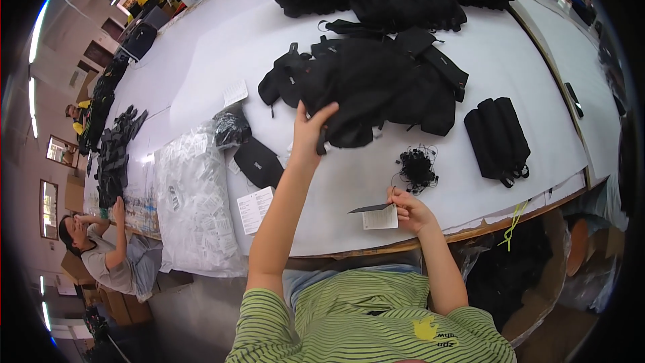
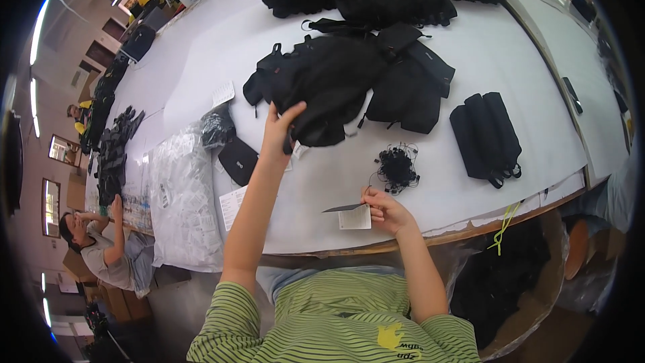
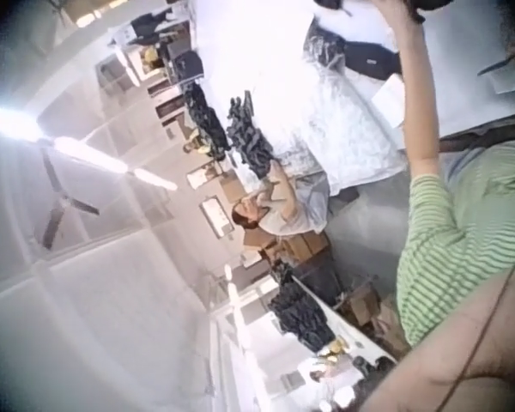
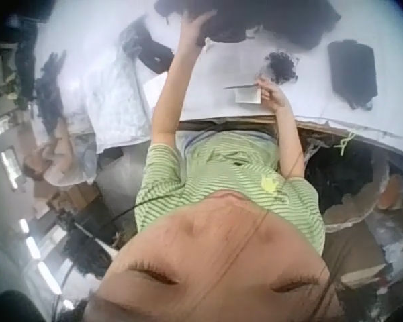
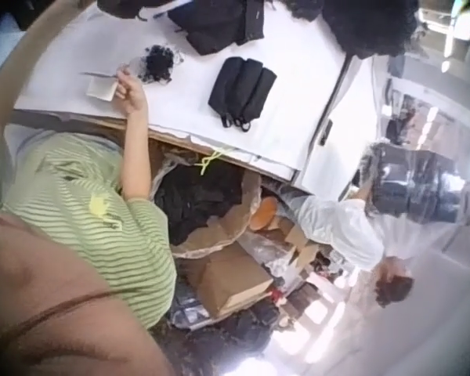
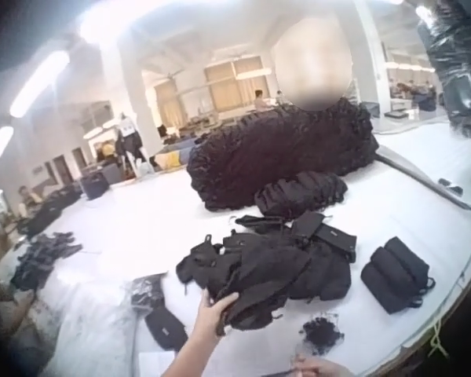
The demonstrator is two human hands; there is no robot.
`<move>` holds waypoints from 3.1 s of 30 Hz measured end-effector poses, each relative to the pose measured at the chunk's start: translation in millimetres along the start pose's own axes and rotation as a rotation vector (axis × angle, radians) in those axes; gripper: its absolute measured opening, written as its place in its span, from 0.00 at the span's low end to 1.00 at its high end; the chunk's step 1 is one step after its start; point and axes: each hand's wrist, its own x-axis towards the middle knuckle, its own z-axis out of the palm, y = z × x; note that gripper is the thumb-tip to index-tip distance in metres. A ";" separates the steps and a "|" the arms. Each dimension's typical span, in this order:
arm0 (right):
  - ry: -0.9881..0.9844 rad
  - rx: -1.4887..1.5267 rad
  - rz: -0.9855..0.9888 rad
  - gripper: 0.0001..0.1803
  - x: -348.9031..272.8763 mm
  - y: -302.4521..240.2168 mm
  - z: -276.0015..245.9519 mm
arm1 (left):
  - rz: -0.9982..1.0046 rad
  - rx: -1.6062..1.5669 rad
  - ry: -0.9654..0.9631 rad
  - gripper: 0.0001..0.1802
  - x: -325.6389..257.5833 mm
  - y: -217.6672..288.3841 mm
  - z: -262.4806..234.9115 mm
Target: Placing silica gel packets and small items into black protective pouches/sunglasses cases.
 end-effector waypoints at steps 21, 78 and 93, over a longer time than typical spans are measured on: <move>0.016 -0.162 -0.057 0.09 -9.4 8.4 1.8 | -0.020 0.970 -0.076 0.30 -118.6 -42.3 -79.8; 0.339 -0.609 -0.305 0.05 -37.0 70.4 135.7 | -0.092 0.234 -0.046 0.03 -243.4 -23.1 -54.5; 0.382 -0.859 -0.194 0.05 -40.7 62.9 137.9 | -0.110 0.369 -0.093 0.04 -243.1 -18.4 -56.6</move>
